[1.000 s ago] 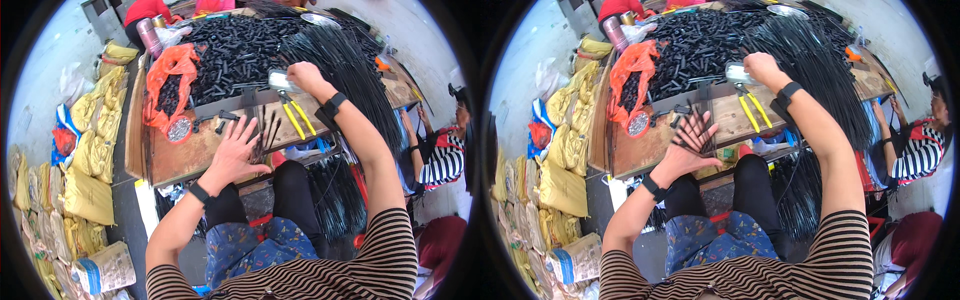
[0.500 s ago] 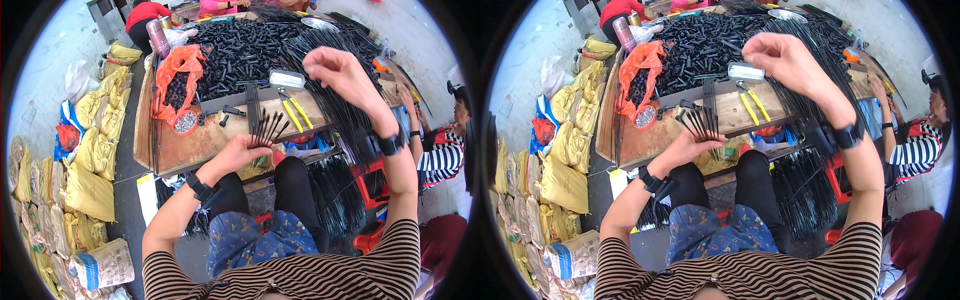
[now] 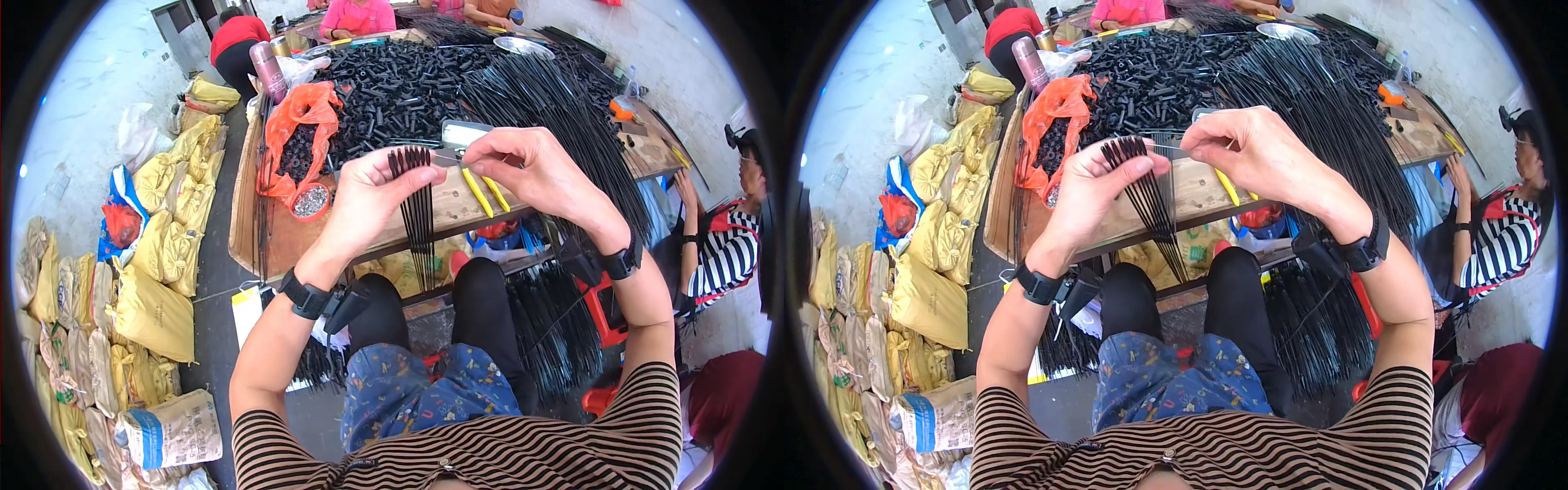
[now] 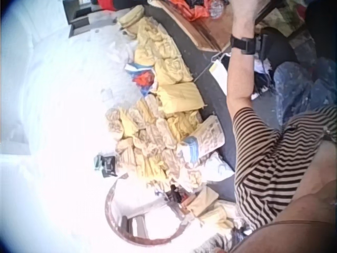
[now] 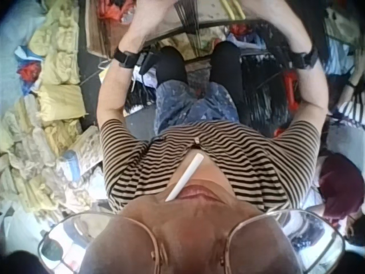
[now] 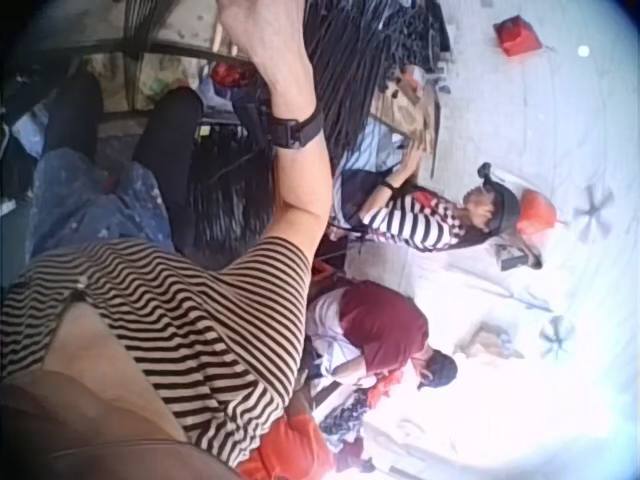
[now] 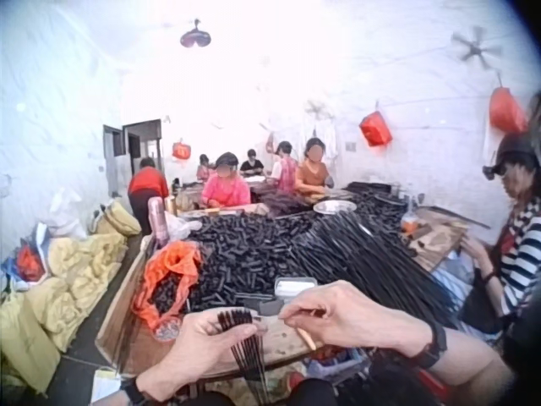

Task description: Assembling small plastic components onto black rods using pliers.

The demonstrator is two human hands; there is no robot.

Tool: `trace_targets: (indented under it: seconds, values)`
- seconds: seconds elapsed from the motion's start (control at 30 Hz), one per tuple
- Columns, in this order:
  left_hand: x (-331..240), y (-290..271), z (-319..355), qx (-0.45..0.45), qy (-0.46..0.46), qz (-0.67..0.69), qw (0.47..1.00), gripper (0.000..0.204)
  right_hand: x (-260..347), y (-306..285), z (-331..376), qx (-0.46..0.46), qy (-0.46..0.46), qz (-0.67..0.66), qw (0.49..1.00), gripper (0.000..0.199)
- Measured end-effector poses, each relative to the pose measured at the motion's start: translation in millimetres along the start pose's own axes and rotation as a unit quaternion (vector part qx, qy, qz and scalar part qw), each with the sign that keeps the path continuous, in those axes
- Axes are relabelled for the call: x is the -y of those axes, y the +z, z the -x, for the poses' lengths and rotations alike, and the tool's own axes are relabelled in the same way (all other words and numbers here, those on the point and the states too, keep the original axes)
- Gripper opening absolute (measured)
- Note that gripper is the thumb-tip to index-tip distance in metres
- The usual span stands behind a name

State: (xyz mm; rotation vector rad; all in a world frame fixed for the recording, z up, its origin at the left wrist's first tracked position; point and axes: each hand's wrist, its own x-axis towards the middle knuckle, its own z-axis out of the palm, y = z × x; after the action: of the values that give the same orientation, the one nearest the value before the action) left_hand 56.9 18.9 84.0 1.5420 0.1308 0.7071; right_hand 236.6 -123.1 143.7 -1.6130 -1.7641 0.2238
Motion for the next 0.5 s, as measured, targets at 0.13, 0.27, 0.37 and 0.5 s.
trace_targets:
  seconds: [0.13,0.27,0.37,0.5]
  values:
    - [-15.1,1.3,-2.0,0.008,0.025,-0.004,1.000,0.020,0.4,1.2,-2.8,-0.021,-0.021,-0.002,1.000,0.013]
    - [-16.8,3.4,-2.7,-0.013,0.004,0.003,1.000,0.022,0.3,2.2,-2.8,-0.021,-0.027,0.003,0.999,0.013]
    - [-16.3,3.2,-3.5,-0.008,0.020,-0.013,1.000,0.021,0.0,3.0,-3.2,-0.032,-0.040,0.020,0.999,0.013]
    - [-15.3,2.9,-3.2,-0.016,0.019,-0.012,1.000,0.020,0.6,2.1,-3.5,-0.034,-0.031,0.023,0.999,0.013]
